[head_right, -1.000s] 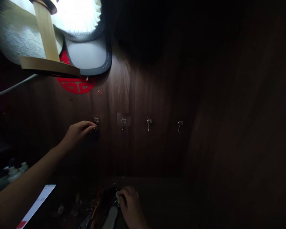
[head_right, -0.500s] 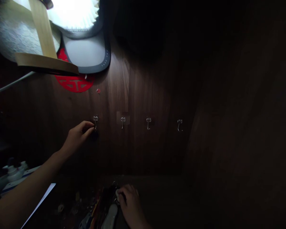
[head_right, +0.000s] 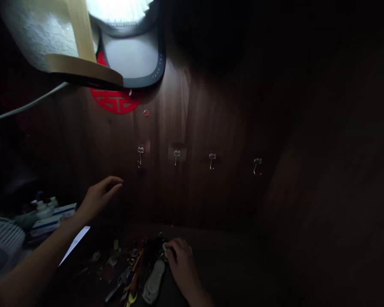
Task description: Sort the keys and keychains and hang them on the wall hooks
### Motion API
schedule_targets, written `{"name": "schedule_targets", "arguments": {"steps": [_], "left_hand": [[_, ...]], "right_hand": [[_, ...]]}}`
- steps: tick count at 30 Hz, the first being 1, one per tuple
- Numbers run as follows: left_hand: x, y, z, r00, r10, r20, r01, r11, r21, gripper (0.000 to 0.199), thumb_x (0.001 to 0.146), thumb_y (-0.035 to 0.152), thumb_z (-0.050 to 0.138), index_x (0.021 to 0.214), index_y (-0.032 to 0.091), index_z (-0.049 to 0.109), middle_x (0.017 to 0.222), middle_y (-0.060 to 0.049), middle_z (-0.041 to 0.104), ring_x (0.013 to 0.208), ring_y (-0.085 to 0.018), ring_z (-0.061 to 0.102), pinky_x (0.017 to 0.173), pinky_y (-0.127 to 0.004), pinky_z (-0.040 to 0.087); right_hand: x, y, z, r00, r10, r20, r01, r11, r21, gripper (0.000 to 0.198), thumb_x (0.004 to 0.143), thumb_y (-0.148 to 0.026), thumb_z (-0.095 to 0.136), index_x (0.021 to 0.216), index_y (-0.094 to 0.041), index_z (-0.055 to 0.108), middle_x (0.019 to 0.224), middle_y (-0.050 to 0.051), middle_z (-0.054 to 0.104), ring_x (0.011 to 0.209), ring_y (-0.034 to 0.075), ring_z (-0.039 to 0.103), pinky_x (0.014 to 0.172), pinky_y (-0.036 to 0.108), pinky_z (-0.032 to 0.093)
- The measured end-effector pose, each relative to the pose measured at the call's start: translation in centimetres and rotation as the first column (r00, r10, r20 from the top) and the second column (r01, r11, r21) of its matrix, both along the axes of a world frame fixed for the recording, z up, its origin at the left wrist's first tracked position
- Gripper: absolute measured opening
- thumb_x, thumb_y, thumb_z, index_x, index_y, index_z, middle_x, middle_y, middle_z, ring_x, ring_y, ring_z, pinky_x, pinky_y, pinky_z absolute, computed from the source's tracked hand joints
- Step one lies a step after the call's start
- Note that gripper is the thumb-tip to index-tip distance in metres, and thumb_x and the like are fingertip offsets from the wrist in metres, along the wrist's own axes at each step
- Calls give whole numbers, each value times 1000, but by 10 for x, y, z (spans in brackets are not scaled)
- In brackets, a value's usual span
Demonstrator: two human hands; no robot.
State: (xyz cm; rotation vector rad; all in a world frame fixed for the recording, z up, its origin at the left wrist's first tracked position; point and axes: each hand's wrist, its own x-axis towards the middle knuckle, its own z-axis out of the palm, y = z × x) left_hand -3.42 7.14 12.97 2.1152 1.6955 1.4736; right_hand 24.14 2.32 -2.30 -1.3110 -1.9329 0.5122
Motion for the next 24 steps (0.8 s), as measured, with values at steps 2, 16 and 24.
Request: {"name": "schedule_targets", "arguments": {"steps": [2, 16, 24], "left_hand": [[-8, -5, -11, 1000, -2, 13, 2, 998, -58, 26, 79, 43, 48, 90, 24, 61, 83, 1, 69, 75, -18, 63, 66, -25, 46], [-49, -50, -88, 994, -108, 9, 101, 888, -448, 18, 73, 35, 56, 83, 29, 69, 86, 1, 75, 83, -24, 68, 73, -28, 48], [-47, -54, -117, 993, -114, -23, 83, 834, -546, 29, 66, 23, 59, 92, 25, 69, 100, -3, 73, 97, -25, 64, 85, -32, 46]], "right_hand": [[1, 1, -2, 1000, 6, 13, -6, 1000, -3, 18, 88, -25, 45, 89, -24, 63, 95, 4, 65, 95, 20, 57, 84, 32, 40], [-1, 4, -3, 1000, 19, 21, -20, 1000, 12, 18, 88, -27, 45, 89, -23, 63, 95, 5, 65, 94, 21, 58, 84, 33, 41], [-1, 5, -5, 999, 14, 37, -15, 1000, 27, 19, 88, -28, 46, 90, -23, 64, 95, 5, 66, 94, 21, 59, 84, 33, 42]]}}
